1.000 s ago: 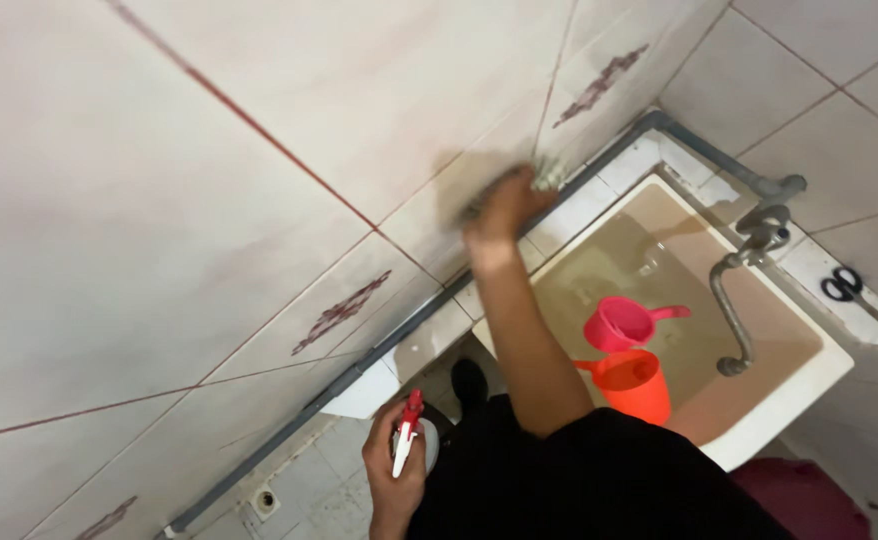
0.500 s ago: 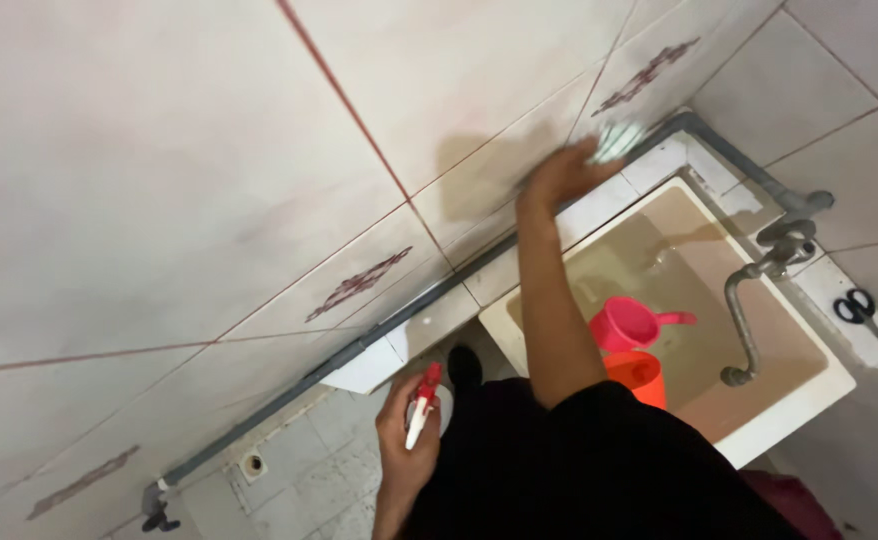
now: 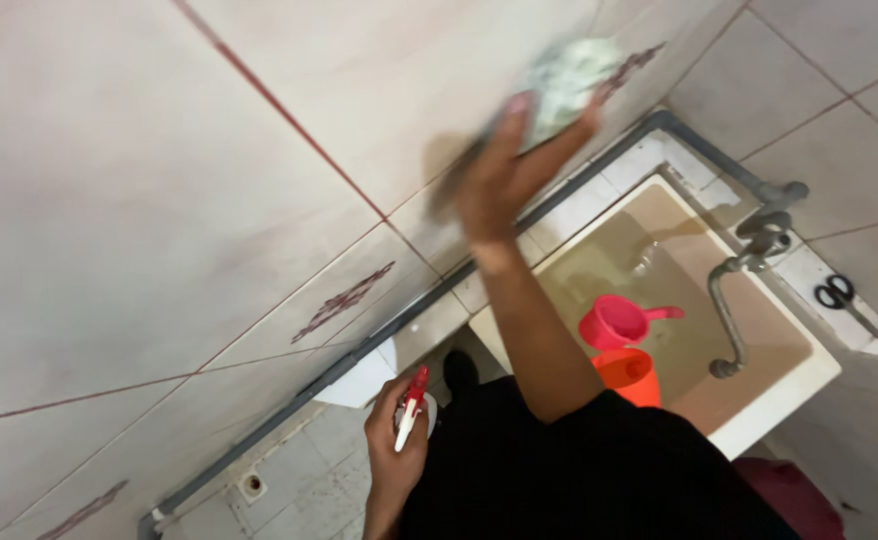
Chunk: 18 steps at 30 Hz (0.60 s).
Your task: The person wipes the tiled wall above a sink using a cloth while holding a spray bottle. They repeatedly rub the same area of the wall, moving the cloth in circular and back-and-forth motions.
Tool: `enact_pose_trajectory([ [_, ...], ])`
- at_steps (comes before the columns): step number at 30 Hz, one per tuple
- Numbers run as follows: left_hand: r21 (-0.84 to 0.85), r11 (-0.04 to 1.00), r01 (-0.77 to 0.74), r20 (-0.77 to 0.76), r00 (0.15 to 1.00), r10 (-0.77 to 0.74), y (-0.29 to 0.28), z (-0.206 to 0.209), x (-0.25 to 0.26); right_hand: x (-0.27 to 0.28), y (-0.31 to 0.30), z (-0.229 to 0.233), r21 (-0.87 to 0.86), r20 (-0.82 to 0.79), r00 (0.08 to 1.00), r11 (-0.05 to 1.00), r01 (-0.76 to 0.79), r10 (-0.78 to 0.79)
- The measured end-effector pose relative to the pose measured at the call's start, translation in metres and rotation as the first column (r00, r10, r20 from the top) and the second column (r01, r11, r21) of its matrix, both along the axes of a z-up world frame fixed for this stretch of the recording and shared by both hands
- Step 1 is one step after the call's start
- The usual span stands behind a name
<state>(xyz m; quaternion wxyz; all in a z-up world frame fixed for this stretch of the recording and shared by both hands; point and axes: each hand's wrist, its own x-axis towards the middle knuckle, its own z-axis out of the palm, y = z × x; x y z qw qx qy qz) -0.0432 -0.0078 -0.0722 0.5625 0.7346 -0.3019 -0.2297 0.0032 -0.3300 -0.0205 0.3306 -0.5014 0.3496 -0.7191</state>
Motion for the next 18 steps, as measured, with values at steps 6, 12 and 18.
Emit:
enact_pose_trajectory([
  [6,-0.032,0.994,0.108,0.068,0.992,-0.106,-0.010,0.021,-0.004,0.010,0.001,-0.107,-0.052,0.014,0.986,0.985,-0.163,0.164],
  [12,-0.031,0.997,0.067,0.045,0.997,-0.066,-0.004,0.033,0.003,-0.005,-0.001,-0.120,0.353,-0.093,0.989,0.926,0.137,-0.111],
  [18,-0.014,0.999,0.042,-0.016,0.999,-0.042,0.001,0.017,0.009,0.038,0.114,-0.087,0.199,0.188,0.940,0.926,-0.321,0.286],
])
